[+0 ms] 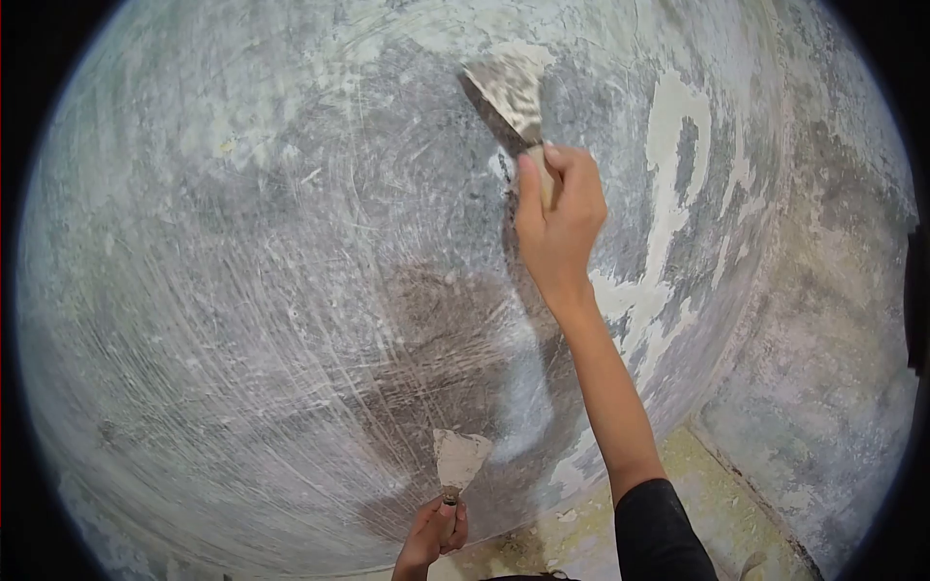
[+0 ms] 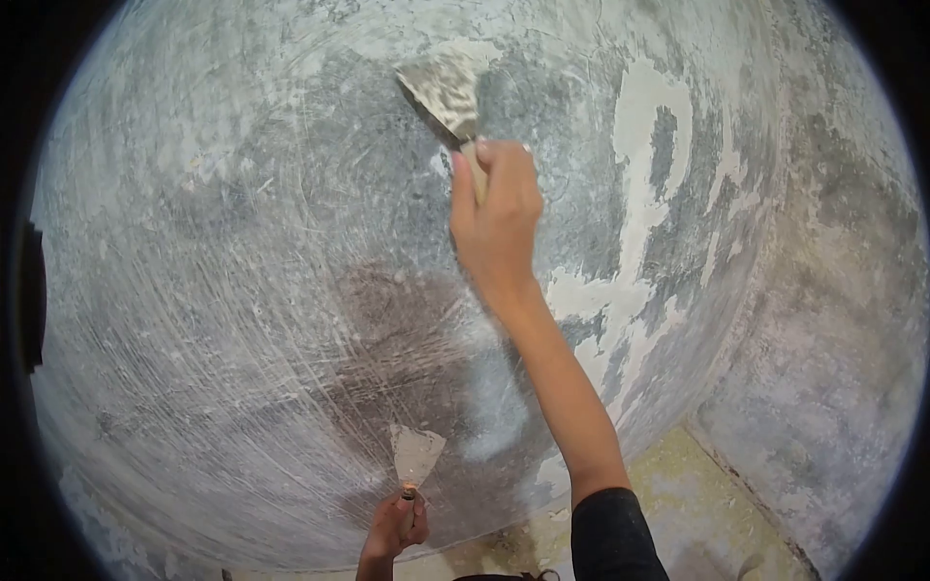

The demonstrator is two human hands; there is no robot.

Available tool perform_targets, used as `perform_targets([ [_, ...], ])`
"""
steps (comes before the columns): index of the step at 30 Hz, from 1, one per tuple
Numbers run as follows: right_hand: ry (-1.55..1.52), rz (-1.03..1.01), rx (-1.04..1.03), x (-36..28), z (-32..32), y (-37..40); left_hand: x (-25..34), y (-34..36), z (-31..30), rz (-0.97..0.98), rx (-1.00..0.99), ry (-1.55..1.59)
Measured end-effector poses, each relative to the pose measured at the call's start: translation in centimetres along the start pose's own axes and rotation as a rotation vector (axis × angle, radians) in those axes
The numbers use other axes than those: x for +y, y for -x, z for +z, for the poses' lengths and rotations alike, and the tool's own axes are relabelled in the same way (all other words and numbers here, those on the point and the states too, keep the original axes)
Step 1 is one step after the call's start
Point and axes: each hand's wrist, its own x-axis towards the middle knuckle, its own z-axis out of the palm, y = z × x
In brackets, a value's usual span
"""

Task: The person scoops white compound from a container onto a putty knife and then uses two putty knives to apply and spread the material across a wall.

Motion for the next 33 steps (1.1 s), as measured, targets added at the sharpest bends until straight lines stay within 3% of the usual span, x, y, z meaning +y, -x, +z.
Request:
perform_targets([
  [9, -0.059, 0.123, -0.066, -0.9, -1.2, -0.8, 0.1, 0.7, -0.1, 0.015, 0.038, 0.004],
  [33, -0.044, -0.027, -0.098, 0.1, -1.4, -0.4, 0.3, 0.4, 0.9, -0.043, -0.042, 0.021],
])
